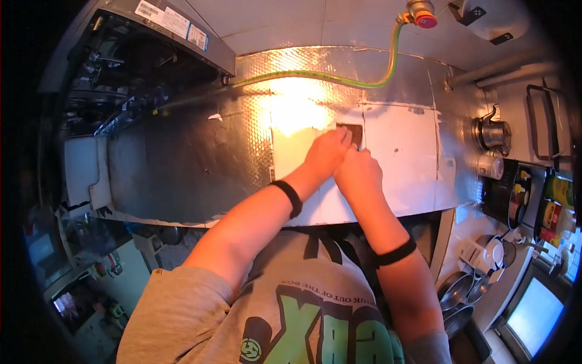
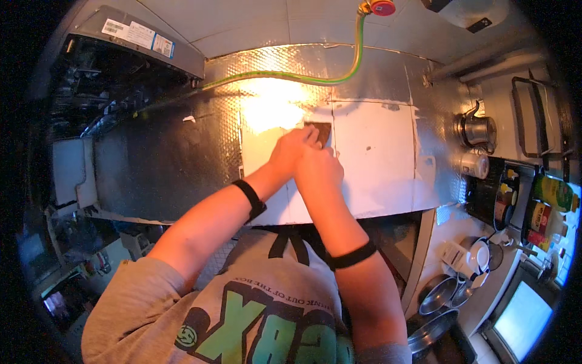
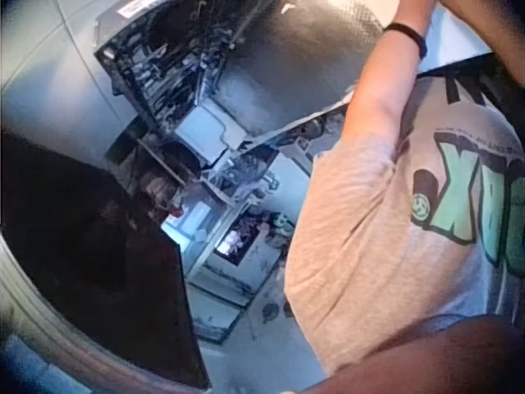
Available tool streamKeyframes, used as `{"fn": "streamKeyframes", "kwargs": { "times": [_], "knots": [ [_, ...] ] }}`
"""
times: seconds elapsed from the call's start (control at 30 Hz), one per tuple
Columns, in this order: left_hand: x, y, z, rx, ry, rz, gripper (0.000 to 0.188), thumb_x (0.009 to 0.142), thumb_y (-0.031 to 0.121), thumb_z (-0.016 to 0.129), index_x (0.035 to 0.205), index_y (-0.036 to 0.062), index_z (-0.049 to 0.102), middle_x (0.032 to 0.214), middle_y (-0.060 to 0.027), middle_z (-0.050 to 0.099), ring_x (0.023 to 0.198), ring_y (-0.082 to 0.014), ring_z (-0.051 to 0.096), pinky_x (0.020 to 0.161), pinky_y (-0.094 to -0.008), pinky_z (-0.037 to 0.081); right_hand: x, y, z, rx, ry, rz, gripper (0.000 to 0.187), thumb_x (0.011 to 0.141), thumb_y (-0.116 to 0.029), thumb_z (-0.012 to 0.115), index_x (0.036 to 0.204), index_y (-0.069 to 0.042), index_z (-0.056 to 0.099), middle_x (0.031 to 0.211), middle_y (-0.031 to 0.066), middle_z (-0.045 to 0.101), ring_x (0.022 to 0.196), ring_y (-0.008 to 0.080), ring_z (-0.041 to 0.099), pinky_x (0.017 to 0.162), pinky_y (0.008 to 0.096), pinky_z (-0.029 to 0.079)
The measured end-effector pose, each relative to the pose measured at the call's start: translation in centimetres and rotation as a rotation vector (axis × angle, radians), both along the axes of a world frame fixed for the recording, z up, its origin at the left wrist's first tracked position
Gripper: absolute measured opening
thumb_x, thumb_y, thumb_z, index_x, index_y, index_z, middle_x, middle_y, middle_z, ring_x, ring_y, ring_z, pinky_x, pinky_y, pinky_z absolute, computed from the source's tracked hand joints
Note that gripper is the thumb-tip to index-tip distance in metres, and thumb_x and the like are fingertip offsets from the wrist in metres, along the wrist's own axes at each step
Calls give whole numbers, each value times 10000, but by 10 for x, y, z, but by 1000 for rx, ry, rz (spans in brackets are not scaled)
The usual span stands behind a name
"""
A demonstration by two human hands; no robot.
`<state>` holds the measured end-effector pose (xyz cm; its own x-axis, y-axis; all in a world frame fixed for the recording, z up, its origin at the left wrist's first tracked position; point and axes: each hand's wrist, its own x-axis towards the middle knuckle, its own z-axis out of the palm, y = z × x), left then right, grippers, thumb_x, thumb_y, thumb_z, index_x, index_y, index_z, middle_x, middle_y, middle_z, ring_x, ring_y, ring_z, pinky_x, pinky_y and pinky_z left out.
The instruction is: Scrape white debris or adhesive from a metallic surface using a hand scraper.
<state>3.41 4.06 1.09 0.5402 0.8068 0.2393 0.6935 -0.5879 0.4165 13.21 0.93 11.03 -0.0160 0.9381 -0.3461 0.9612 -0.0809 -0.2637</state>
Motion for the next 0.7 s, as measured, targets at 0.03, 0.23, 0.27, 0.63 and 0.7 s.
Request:
{"fn": "streamKeyframes", "kwargs": {
  "times": [0.03, 0.23, 0.27, 0.63, 0.7],
  "knots": [
    [1, -10, -10, 87, 20, 12, 185, 797, 179, 602, 895, 38, 671, 1052, -159, 630, 947, -284, 631, 777, -338, 560, 0, -9, 1, -15, -3, -22, 282, 873, -145, 584, 1063, 56, 635, 942, 288, 667, 831, 439, 703, 734, 482, 586],
    [6, -4, 5, 120, 37, 5, 175, 807, 170, 600, 874, 19, 660, 1046, -165, 627, 956, -278, 628, 781, -339, 554, 5, -2, -2, -35, -13, -66, 288, 871, -143, 587, 1072, 56, 640, 947, 286, 667, 837, 432, 705, 747, 473, 588],
    [6, -5, 2, 85, 45, 37, 169, 811, 171, 602, 870, 23, 659, 1026, -160, 624, 943, -278, 628, 781, -343, 554, 5, -1, 0, -51, -9, -53, 292, 872, -144, 587, 1077, 57, 640, 951, 286, 667, 840, 431, 706, 748, 469, 589],
    [8, -8, -10, 114, 28, 47, 161, 806, 162, 606, 907, 48, 658, 1004, -140, 610, 922, -273, 635, 712, -354, 573, 4, -6, 4, 9, -14, -40, 270, 869, -148, 595, 1042, 53, 645, 929, 283, 673, 839, 431, 708, 733, 468, 591],
    [4, -7, -15, 182, 6, 25, 152, 805, 160, 603, 901, 54, 656, 990, -135, 605, 920, -275, 634, 717, -351, 572, 2, -7, 2, -1, -12, -28, 273, 873, -155, 592, 1041, 52, 646, 927, 286, 674, 837, 432, 708, 732, 469, 591]
  ]
}}
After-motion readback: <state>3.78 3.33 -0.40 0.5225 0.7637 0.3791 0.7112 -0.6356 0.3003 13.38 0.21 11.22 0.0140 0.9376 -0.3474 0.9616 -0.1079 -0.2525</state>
